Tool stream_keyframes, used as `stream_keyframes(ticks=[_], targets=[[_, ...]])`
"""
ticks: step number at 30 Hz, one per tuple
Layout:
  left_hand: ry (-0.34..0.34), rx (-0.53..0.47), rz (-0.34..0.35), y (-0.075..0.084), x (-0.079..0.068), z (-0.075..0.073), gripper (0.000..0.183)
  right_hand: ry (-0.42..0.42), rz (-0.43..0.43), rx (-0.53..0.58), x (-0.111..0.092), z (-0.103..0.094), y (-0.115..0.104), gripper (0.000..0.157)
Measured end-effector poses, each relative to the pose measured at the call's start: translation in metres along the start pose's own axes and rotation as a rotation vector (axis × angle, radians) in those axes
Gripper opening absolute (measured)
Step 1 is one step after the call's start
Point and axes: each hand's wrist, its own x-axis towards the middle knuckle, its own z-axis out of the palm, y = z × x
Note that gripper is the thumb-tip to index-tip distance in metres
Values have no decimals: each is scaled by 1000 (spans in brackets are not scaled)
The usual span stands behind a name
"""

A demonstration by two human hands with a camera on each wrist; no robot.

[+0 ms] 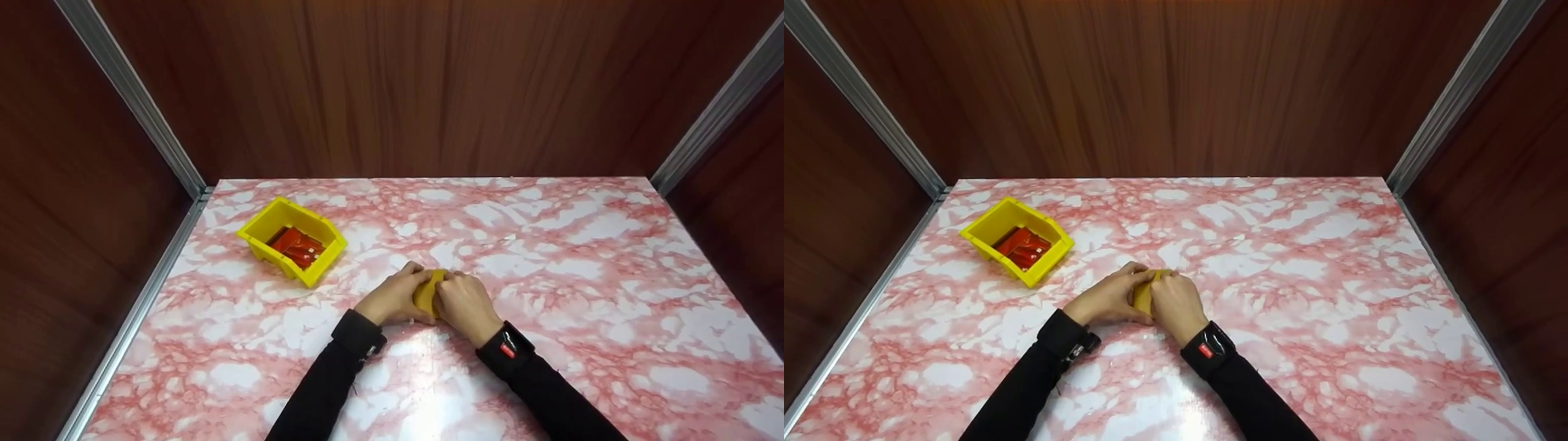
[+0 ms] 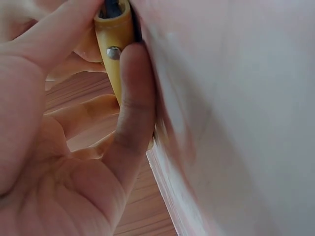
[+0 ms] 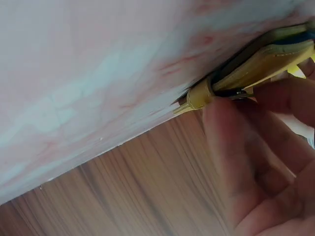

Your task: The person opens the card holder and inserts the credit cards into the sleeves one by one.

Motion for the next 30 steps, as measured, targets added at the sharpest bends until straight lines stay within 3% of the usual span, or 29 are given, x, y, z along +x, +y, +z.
stream_keyframes(ticks=[13, 24, 30], targets=[[4, 10, 0, -3, -1, 1, 91, 43, -46, -99, 2, 3, 0, 22], [-12, 22, -14, -2, -1, 0, 91, 47, -12, -26, 4, 2, 2, 18], [-6, 9, -5, -2, -2, 1, 91, 35, 35, -40, 3, 2, -3, 17]])
